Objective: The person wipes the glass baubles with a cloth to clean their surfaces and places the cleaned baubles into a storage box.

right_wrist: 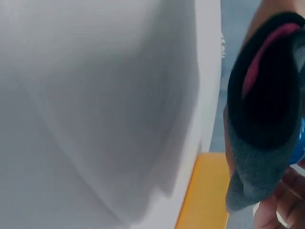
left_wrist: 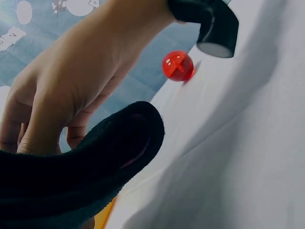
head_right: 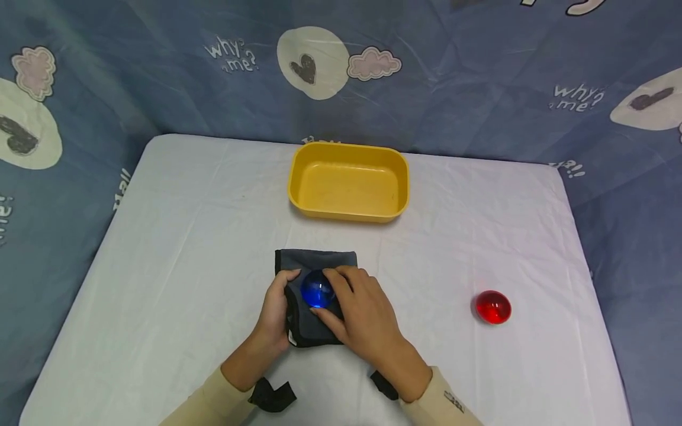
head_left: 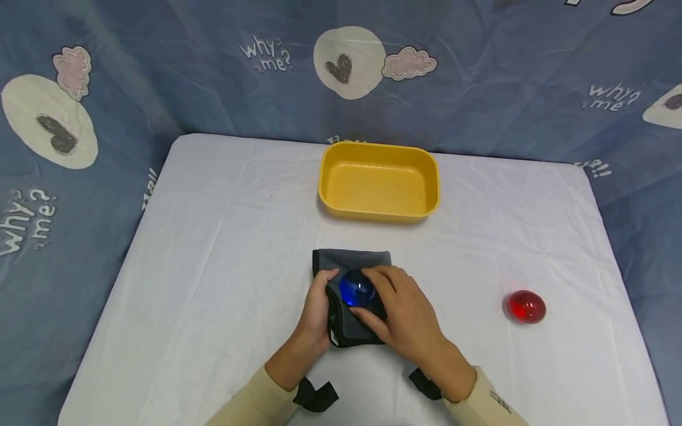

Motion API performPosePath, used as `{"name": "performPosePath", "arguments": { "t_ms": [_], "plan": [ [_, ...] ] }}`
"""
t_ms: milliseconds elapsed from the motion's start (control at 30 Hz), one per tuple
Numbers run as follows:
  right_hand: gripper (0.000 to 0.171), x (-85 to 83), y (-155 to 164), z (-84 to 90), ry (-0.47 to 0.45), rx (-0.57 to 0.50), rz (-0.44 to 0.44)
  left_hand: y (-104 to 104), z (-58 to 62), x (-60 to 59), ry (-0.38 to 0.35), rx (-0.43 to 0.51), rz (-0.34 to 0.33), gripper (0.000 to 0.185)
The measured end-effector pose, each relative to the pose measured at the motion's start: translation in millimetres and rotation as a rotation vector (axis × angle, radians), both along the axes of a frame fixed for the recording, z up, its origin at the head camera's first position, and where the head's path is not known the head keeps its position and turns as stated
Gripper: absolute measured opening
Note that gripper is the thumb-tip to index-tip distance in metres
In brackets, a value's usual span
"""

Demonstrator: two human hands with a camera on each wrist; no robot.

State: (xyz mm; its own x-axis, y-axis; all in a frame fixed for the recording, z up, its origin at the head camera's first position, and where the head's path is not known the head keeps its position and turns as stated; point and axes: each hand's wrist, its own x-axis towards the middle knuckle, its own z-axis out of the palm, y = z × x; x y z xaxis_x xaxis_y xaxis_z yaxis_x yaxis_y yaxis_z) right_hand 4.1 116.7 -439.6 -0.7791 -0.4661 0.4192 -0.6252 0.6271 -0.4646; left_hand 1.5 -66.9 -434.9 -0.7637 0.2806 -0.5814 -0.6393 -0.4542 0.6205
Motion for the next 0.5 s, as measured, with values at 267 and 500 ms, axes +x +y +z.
{"name": "performPosePath", "arguments": {
  "t_ms": [267,500],
  "plan": [
    [0.063,-3.8,-2.9,-1.9,-0.008,-0.045,-0.020,1.3,-0.5,0.0,-0.010,-0.032,0.017,0.060],
    [0.063,-3.3,-3.6,-5.4,-0.031,-0.076,-0.052,2.5,0.2,0.4,-0.015,-0.042,0.015,0.059]
  ]
}}
